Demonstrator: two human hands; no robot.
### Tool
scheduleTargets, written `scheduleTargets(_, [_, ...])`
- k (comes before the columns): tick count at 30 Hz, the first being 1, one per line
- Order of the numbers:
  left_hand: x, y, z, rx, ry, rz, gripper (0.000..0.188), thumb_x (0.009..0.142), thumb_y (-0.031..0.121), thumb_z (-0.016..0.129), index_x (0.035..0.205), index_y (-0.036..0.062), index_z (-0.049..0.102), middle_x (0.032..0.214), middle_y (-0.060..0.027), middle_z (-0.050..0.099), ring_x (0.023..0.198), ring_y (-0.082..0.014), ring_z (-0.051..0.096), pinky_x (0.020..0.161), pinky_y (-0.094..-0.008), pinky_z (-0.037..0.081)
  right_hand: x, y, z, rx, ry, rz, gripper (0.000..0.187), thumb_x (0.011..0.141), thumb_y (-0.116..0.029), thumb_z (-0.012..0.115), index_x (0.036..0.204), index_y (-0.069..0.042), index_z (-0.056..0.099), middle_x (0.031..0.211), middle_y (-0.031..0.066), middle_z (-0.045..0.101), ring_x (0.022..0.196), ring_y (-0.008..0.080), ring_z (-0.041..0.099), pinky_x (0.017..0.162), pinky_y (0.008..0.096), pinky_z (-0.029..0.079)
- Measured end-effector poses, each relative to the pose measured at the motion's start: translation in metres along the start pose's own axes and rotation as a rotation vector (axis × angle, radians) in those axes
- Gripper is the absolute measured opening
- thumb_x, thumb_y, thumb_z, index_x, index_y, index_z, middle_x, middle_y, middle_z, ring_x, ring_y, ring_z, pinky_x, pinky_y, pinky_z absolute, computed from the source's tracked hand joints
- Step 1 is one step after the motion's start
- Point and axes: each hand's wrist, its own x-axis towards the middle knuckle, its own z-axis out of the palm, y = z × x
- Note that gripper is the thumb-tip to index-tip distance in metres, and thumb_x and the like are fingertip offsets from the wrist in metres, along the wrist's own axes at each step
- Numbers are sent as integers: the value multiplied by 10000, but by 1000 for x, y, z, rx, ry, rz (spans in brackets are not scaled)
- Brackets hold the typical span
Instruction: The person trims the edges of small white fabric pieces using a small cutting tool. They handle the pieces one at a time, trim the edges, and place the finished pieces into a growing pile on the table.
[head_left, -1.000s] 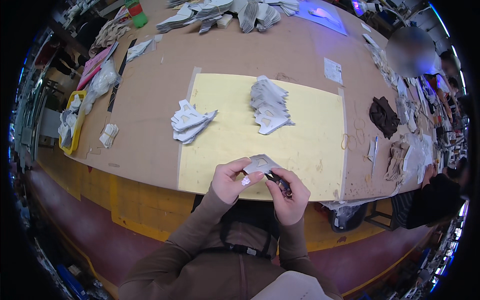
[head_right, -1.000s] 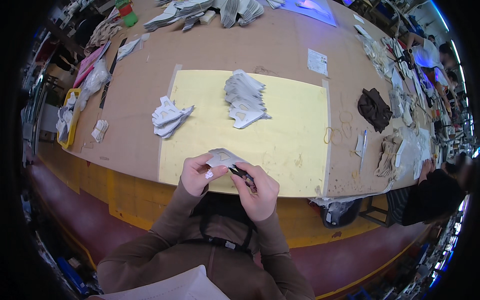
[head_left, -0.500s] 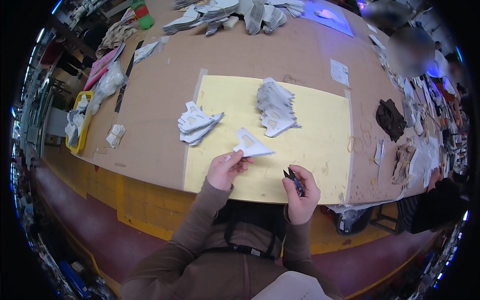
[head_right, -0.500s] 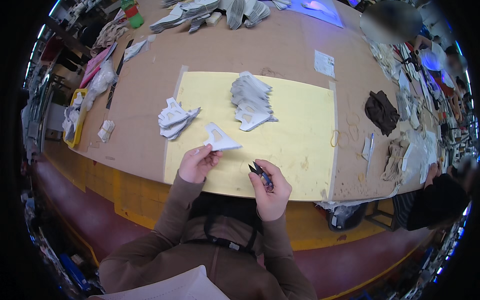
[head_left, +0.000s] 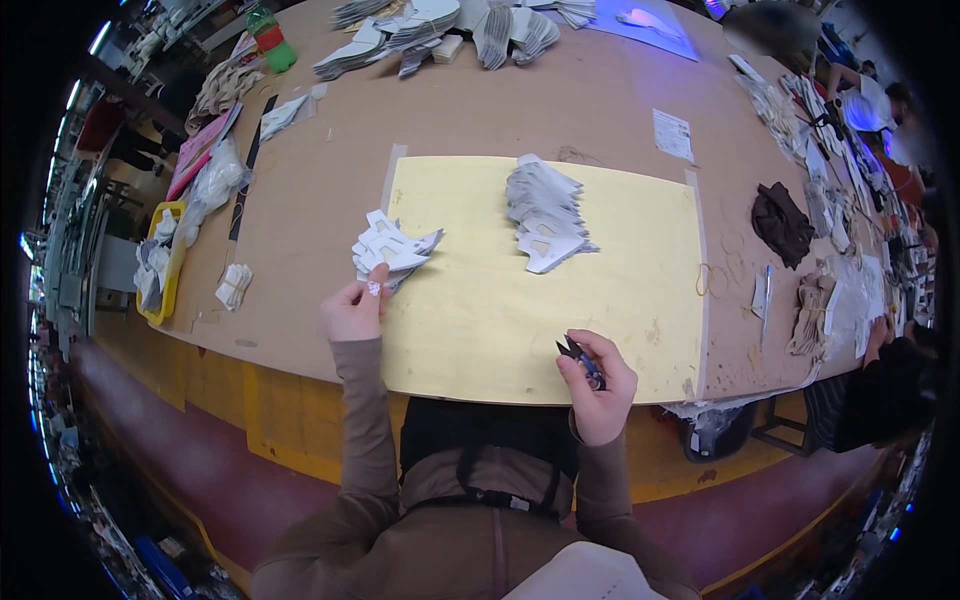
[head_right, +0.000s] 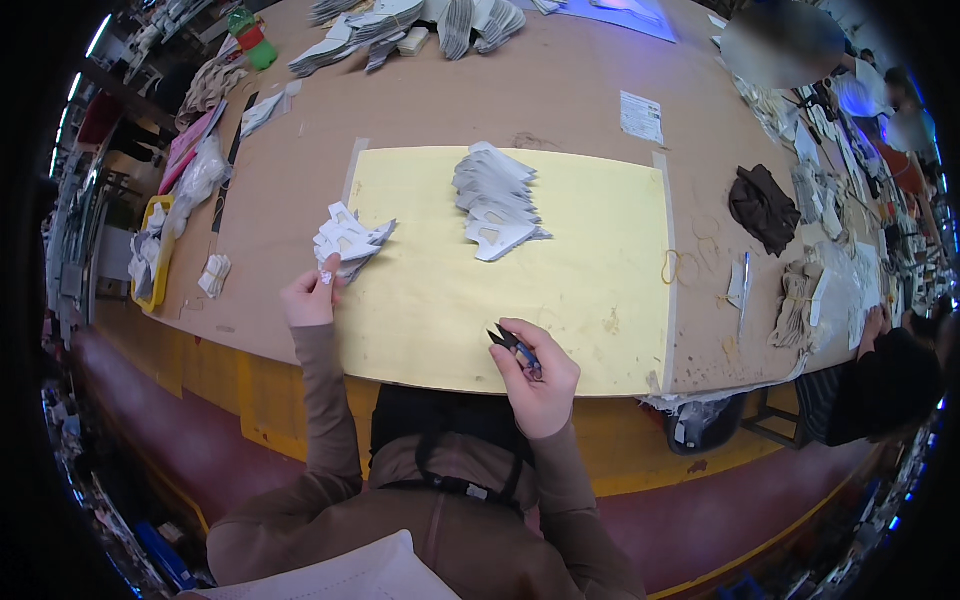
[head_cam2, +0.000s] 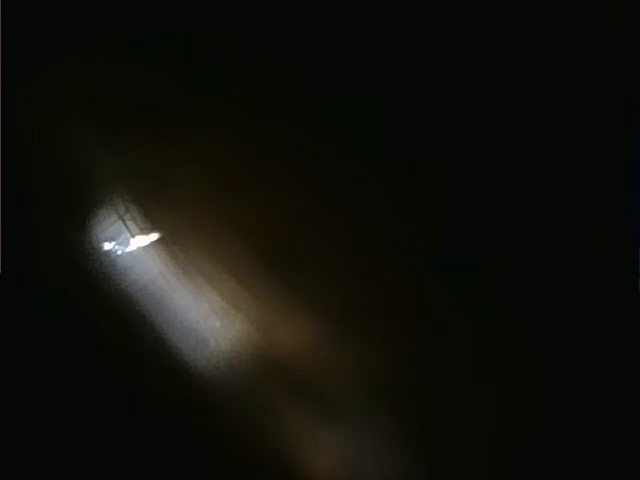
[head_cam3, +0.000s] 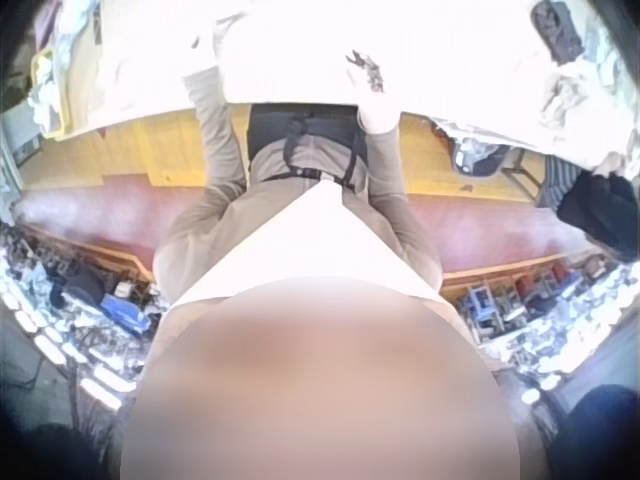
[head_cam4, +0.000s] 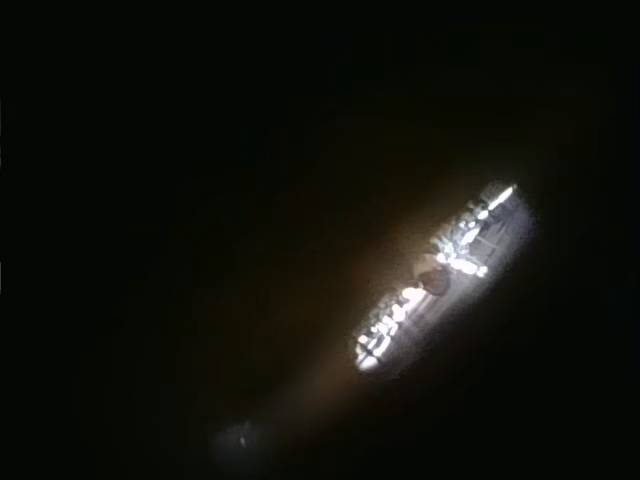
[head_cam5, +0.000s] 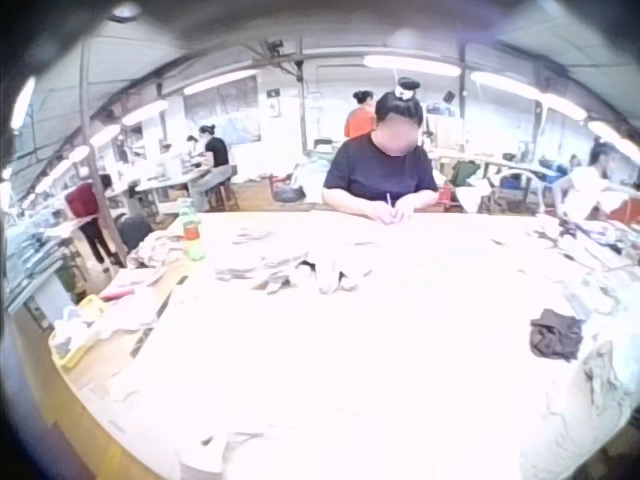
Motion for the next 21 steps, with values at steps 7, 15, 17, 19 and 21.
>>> scheduleTargets(7, [-63, 22, 32, -316, -555, 464, 130, 875, 62, 656, 985, 3, 692, 872, -75, 670, 819, -121, 620, 760, -267, 502, 8, 0, 6, -321, -62, -234, 253, 758, 16, 758, 999, 11, 683, 763, 102, 661, 621, 169, 614, 580, 259, 469])
scheduleTargets(15, [-72, 36, 57, -326, -876, 490, 155, 865, 119, 688, 970, 6, 678, 883, -98, 695, 867, -168, 666, 804, -301, 519, 9, 7, 9, -422, -35, -413, 181, 705, 15, 787, 861, -14, 702, 677, 98, 645, 575, 214, 605, 549, 305, 451])
scheduleTargets(17, [-71, 36, 55, -301, -841, 496, 131, 846, 129, 688, 933, 31, 685, 865, -89, 690, 846, -190, 668, 792, -311, 519, 10, 8, 6, -484, -65, -415, 187, 698, 13, 787, 861, -20, 703, 674, 94, 644, 564, 213, 597, 545, 306, 443])
scheduleTargets(19, [-70, 34, 55, -260, -816, 519, 118, 836, 138, 689, 906, 42, 687, 849, -78, 685, 832, -194, 665, 783, -318, 517, 12, 10, 5, -514, -72, -504, 189, 687, -4, 788, 852, -40, 704, 665, 73, 639, 550, 209, 581, 538, 308, 421])
scheduleTargets(21, [-67, 32, 54, -228, -809, 514, 112, 806, 149, 698, 861, 54, 683, 828, -66, 679, 806, -208, 656, 762, -330, 510, 14, 11, 4, -568, -91, -574, 190, 684, -14, 791, 849, -52, 705, 657, 61, 634, 545, 207, 573, 535, 312, 409])
